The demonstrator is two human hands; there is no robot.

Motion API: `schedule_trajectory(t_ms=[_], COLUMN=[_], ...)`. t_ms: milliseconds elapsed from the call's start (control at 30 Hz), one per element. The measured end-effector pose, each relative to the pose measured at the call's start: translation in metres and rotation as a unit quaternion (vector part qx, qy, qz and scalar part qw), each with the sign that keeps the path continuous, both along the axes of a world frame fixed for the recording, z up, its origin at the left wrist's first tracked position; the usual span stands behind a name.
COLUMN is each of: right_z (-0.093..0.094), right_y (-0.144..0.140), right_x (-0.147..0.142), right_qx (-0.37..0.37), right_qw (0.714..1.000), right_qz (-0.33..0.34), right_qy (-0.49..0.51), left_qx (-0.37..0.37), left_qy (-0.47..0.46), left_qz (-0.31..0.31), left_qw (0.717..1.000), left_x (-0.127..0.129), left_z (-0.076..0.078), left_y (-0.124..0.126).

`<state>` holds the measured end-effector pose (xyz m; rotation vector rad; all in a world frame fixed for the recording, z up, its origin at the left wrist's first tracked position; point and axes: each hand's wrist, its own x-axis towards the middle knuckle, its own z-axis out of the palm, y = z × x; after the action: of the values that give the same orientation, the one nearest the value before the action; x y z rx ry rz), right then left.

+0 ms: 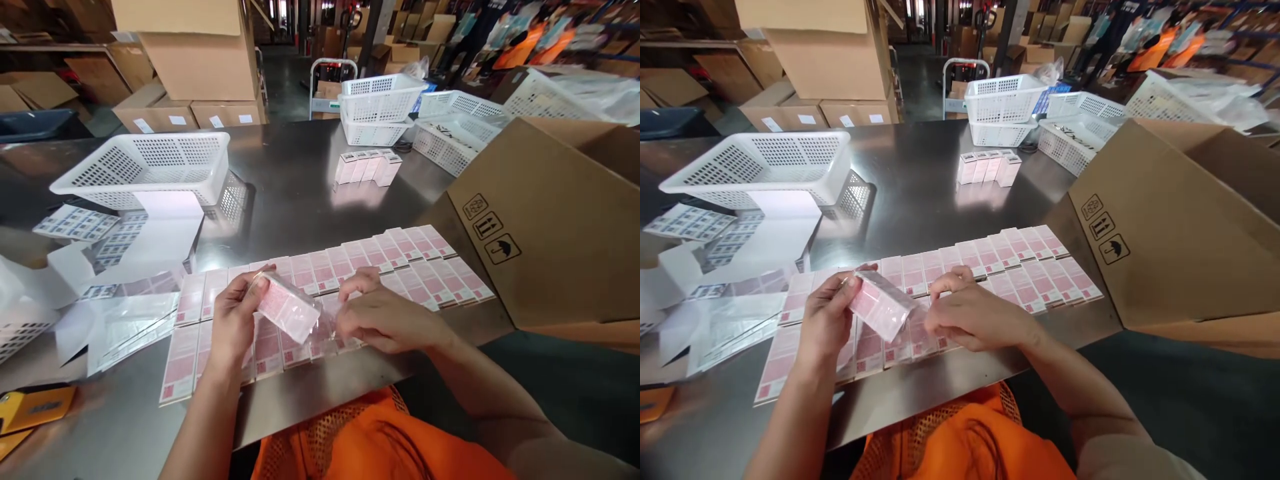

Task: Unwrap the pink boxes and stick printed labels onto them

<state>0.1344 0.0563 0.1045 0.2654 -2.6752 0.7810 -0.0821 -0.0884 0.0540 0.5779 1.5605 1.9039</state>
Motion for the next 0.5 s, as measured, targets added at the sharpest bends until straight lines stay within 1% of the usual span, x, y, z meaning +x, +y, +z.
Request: schedule_trajectory(t_ms=[67,100,133,167,200,233,267,300,333,367,433,467,500], right_z=[-0.002,-0.005,-0.009,-0.014,-0.019,-0.024,-0.028,-0.032,-0.036,-0.039,-0.044,-0.045,-0.046], right_y=[-0.002,-0.005,-0.008,-0.012,-0.015,-0.019,-0.023,-0.027,-0.030,-0.032,-0.032,-0.031,-0.029], right_x=[-0.003,-0.006,-0.009,-0.012,-0.016,-0.019,-0.023,-0.026,-0.029,-0.032,-0.036,-0.036,-0.035], right_qx=[0.090,0.118,0.130,0.127,0.105,0.061,-0.006,-0.092,-0.192,-0.297,-0.484,-0.552,-0.603], right_qw=[0.991,0.983,0.974,0.966,0.959,0.954,0.949,0.941,0.926,0.901,0.826,0.786,0.750], right_qz=[-0.093,-0.139,-0.183,-0.226,-0.263,-0.293,-0.314,-0.324,-0.322,-0.312,-0.288,-0.277,-0.270], right_qy=[-0.015,-0.010,-0.003,-0.001,-0.009,-0.020,-0.033,-0.044,-0.053,-0.051,-0.017,0.008,0.036], left_qx=[-0.048,-0.071,-0.085,-0.086,-0.072,-0.046,-0.012,0.022,0.050,0.072,0.098,0.106,0.119], left_qy=[0.057,0.083,0.102,0.111,0.110,0.101,0.084,0.066,0.046,0.027,-0.002,-0.012,-0.019], left_qz=[0.054,0.089,0.123,0.153,0.175,0.189,0.191,0.182,0.159,0.128,0.055,0.019,-0.018], left_qw=[0.996,0.990,0.983,0.978,0.976,0.976,0.978,0.981,0.985,0.989,0.994,0.994,0.993], left_x=[0.001,0.002,0.003,0.005,0.006,0.007,0.009,0.010,0.012,0.013,0.017,0.018,0.020], left_z=[0.000,0.000,-0.001,0.000,0.000,0.001,0.002,0.004,0.007,0.009,0.014,0.017,0.018], left_y=[-0.001,-0.001,-0.002,-0.002,-0.001,-0.001,-0.001,-0.002,-0.002,-0.003,-0.005,-0.006,-0.007])
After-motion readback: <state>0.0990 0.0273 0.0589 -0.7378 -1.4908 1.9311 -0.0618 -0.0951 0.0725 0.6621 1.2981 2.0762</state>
